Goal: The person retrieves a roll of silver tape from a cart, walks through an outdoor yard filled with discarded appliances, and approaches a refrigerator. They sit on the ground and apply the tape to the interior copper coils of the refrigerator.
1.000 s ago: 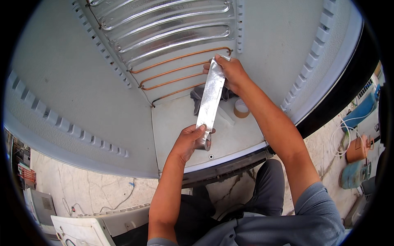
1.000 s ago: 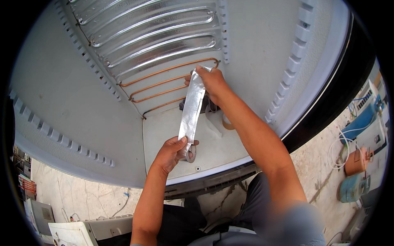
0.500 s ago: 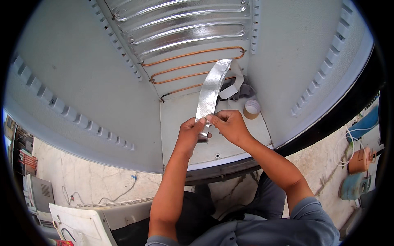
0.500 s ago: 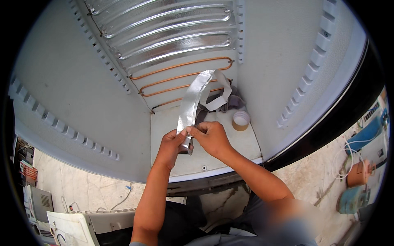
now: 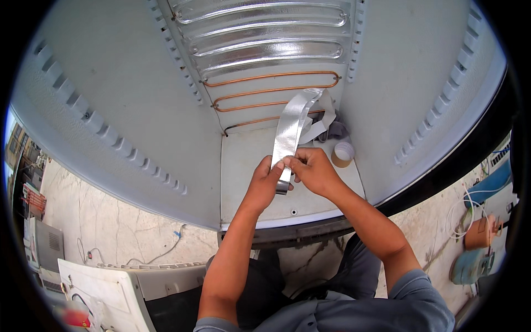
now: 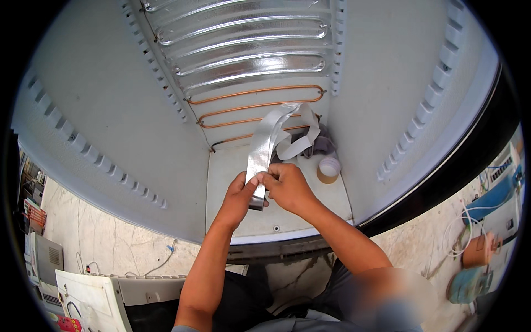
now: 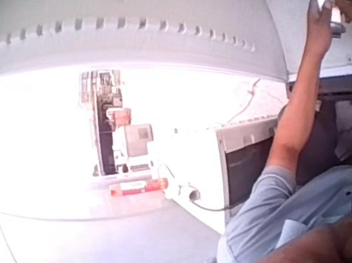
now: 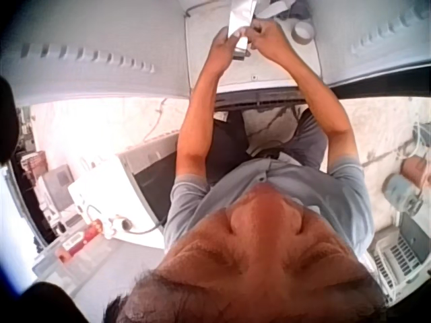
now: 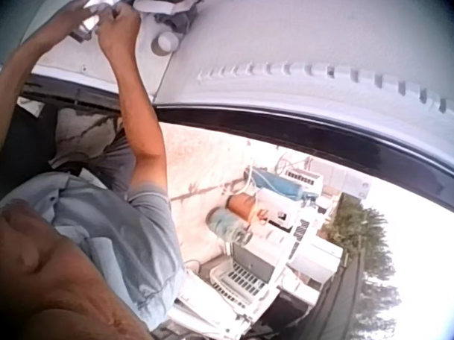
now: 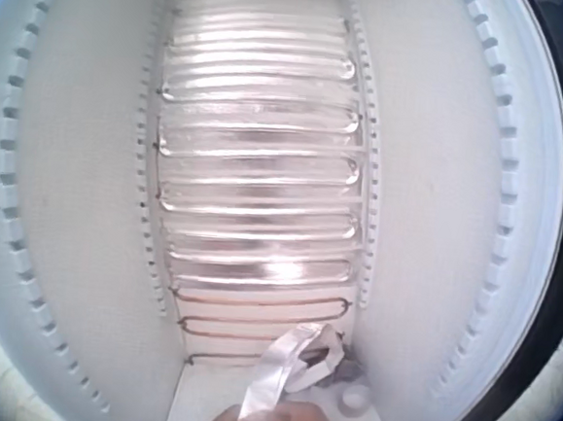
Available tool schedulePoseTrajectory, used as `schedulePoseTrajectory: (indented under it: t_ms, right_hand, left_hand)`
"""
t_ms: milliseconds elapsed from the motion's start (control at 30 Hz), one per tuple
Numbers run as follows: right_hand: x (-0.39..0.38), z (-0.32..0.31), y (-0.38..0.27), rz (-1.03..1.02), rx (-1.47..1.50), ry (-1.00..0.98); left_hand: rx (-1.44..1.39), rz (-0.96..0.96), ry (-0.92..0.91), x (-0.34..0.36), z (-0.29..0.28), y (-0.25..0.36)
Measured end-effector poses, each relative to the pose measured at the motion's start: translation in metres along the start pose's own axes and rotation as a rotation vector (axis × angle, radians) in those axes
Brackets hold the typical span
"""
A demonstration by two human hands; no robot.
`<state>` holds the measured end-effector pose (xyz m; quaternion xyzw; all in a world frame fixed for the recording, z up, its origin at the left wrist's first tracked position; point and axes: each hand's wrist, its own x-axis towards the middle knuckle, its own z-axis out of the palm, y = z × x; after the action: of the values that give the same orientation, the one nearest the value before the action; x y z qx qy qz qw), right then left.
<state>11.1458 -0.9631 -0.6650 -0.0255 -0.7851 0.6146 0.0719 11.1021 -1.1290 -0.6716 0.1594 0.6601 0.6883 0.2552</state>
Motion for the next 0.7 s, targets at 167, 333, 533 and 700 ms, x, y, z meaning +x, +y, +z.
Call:
schedulePoseTrajectory:
  t_ms: [167, 333, 533, 700]
  right_hand:
    - [-0.003, -0.001, -0.037, -0.064, 0.069, 0.046]
    - [-0.002, -0.007, -0.049, -0.066, 0.024, 0.131]
    - [-0.004, -0.003, -0.055, -0.061, 0.141, 0.251]
    - [-0.01, -0.009, -0.057, -0.124, 0.117, 0.065]
  left_hand:
    - [-0.097, 0.159, -0.038, 0.0, -0.004, -0.005]
    - [-0.085, 0.27, 0.015, -0.001, 0.002, 0.0]
    - [-0.204, 0.385, 0.065, 0.005, 0.007, -0.001]
    - [-0.162, 0.496, 0.116, 0.006, 0.007, -0.002]
